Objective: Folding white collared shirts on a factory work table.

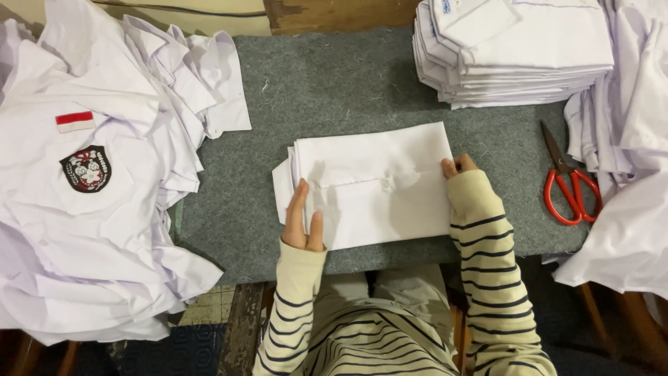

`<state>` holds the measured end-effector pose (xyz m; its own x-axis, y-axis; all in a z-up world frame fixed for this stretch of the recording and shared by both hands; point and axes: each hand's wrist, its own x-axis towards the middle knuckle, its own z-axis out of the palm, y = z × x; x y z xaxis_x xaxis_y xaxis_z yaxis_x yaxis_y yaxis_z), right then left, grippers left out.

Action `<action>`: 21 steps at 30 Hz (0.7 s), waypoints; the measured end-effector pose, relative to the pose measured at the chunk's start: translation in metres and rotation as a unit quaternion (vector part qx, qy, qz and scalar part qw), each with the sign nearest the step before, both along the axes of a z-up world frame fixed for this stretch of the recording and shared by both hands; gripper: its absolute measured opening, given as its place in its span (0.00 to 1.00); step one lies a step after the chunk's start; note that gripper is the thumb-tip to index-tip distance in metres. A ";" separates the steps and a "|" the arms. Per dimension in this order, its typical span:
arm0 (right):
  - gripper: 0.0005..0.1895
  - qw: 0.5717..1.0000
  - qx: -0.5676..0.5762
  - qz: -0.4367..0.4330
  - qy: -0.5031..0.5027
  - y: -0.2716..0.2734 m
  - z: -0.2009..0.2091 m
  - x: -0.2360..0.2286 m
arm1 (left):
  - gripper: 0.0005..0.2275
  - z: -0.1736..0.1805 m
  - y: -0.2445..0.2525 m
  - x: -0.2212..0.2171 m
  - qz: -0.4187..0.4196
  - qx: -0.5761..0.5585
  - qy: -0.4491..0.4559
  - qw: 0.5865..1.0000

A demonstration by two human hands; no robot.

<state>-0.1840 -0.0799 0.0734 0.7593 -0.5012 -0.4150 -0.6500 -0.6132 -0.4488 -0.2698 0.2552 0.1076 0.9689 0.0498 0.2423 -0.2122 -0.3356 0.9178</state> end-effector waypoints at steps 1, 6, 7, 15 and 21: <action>0.24 1.000 0.027 0.013 0.005 0.018 0.032 -0.006 | 0.24 0.019 -0.006 -0.010 -0.042 -0.124 0.021 0.991; 0.14 0.994 -0.012 0.061 -0.090 0.050 0.093 -0.012 | 0.31 -0.080 -0.053 -0.023 -0.143 -0.347 0.076 0.924; 0.13 0.985 -0.029 0.094 -0.142 0.053 0.099 -0.012 | 0.32 -0.100 -0.063 -0.024 -0.164 -0.362 0.073 0.914; 0.10 0.831 -0.157 0.415 -0.335 0.078 0.221 -0.011 | 0.39 -0.017 -0.087 0.031 -0.118 -0.645 0.271 0.705; 0.16 0.802 -0.175 0.547 -0.161 0.127 0.321 0.024 | 0.21 0.075 -0.090 0.135 -0.282 -0.747 0.130 0.588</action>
